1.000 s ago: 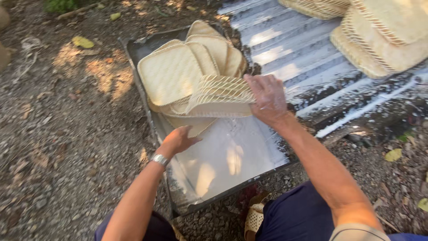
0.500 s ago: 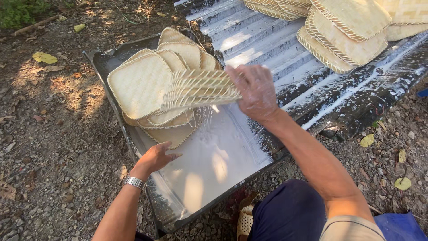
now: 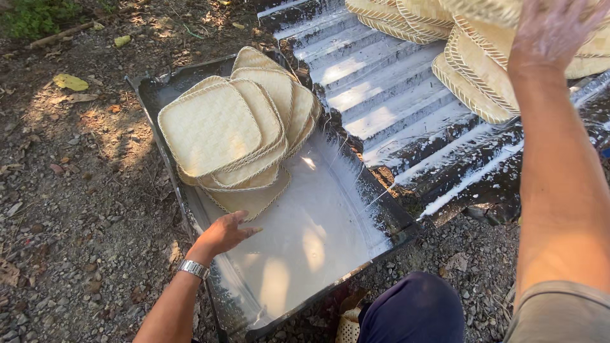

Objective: The person dips woven bamboo trays into a trough filled with white liquid, coating both sides of each tray and stacking them on a nearby surface.

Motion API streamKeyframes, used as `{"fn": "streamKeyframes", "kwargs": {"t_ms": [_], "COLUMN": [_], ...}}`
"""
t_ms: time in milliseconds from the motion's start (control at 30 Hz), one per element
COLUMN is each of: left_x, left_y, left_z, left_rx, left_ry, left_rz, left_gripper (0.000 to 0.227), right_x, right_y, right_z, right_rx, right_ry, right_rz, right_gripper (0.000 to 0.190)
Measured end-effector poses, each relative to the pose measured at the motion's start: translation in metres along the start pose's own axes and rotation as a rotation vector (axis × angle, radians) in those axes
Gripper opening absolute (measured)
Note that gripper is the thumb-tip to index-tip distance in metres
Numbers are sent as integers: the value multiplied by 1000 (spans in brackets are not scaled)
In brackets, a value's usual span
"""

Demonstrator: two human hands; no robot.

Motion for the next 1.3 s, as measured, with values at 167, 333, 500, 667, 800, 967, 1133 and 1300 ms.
{"fn": "streamKeyframes", "kwargs": {"t_ms": [167,333,500,667,800,967,1133,1300], "left_x": [-3,-3,5,30,39,49,42,37], "left_y": [1,10,19,33,41,40,46,49], "left_z": [8,8,15,25,31,38,41,39], "left_rx": [-66,-83,-172,-352,-472,-417,-443,-399], "left_ry": [-157,-87,-82,-11,-10,113,54,105], "left_rz": [-34,-70,-112,-286,-470,-480,-488,-477], "left_gripper": [71,75,78,83,84,93,94,94], "right_x": [50,183,298,361,398,427,474,513], "right_y": [-75,-54,-37,-67,-105,-122,-106,-90], "right_z": [-61,-129,-208,-285,-326,-315,-258,-243], "right_rx": [283,40,226,442,628,786,757,796], "right_ry": [226,452,477,331,-77,-539,-415,-401], "right_rz": [-244,283,481,749,978,991,953,562], "right_gripper": [83,49,46,48,73,106,136,143]}}
Point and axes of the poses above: each hand's wrist, its own z-axis towards the middle knuckle, its own y-axis out of the back of the hand, x = y × z, the point moved 4 cm from there along z, towards the middle knuckle, and after that the axes turned 11 degrees about -x, right-handed, at the moved point
